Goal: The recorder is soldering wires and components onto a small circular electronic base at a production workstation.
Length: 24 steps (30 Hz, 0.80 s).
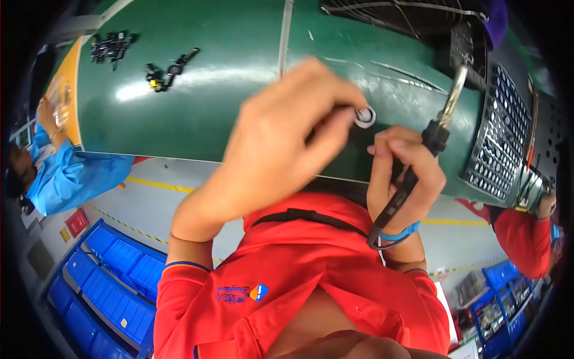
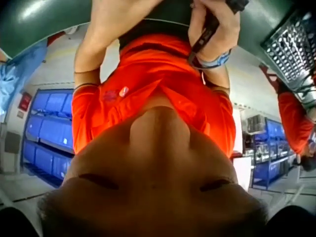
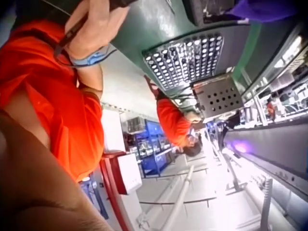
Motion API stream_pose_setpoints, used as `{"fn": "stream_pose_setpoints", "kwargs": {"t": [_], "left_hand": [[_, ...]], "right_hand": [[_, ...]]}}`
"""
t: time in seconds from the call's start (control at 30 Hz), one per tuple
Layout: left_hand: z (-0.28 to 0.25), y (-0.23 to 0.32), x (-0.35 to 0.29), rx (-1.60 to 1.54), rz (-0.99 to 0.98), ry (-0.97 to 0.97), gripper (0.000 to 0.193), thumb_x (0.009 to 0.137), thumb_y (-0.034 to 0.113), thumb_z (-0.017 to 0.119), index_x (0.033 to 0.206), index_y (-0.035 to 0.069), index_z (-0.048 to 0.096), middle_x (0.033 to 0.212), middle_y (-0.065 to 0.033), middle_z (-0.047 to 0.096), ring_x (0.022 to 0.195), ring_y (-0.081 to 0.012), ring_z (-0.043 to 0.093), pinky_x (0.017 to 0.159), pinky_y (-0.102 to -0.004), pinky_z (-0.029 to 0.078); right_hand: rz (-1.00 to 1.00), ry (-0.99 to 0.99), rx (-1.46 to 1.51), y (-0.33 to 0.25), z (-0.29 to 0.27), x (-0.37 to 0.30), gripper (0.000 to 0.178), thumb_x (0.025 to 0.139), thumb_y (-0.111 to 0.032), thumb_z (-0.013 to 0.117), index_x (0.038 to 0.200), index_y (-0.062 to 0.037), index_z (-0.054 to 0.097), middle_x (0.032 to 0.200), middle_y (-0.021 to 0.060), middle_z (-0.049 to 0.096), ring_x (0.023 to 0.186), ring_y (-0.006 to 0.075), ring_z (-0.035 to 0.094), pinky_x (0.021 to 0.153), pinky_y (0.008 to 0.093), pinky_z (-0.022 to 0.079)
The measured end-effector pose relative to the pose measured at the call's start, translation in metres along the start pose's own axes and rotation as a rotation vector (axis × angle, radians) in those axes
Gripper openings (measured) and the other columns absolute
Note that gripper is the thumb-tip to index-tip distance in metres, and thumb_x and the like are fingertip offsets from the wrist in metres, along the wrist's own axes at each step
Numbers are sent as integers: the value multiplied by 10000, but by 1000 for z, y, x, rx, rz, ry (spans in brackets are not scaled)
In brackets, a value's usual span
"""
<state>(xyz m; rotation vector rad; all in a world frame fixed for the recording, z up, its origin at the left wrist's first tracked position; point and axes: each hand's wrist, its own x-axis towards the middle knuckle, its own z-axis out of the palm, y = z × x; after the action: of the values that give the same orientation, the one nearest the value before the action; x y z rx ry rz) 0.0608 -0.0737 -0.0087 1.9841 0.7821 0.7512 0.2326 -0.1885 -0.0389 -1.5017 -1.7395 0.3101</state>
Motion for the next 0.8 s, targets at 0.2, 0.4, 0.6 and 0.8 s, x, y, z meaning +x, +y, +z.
{"fn": "stream_pose_setpoints", "kwargs": {"t": [0.2,0.4,0.6,0.8], "left_hand": [[18,-19,7,4,-36,81,180,840,-63,737,1004,13,728,930,-51,680,721,-94,613,604,-209,462],[18,-15,8,41,-17,12,190,807,-68,759,979,7,727,905,-57,678,718,-105,607,601,-213,466],[19,-19,5,46,-7,24,198,784,-69,776,962,-1,722,894,-68,681,717,-118,607,606,-222,471],[18,-19,8,48,19,8,196,776,-72,775,954,-11,718,901,-76,685,709,-121,604,613,-220,464]], "right_hand": [[37,511,271,5,2,7,316,1090,-181,510,1324,20,442,899,248,683,647,242,648,521,342,532],[11,547,105,17,-24,1,374,1080,-306,526,1298,-9,463,822,208,631,613,233,587,490,308,483],[-153,515,97,15,-13,-10,375,1000,-386,642,1179,-79,526,738,81,526,642,210,500,485,306,449],[-268,278,64,16,-26,4,335,908,-140,546,1200,19,509,718,125,517,536,222,466,445,340,427]]}}
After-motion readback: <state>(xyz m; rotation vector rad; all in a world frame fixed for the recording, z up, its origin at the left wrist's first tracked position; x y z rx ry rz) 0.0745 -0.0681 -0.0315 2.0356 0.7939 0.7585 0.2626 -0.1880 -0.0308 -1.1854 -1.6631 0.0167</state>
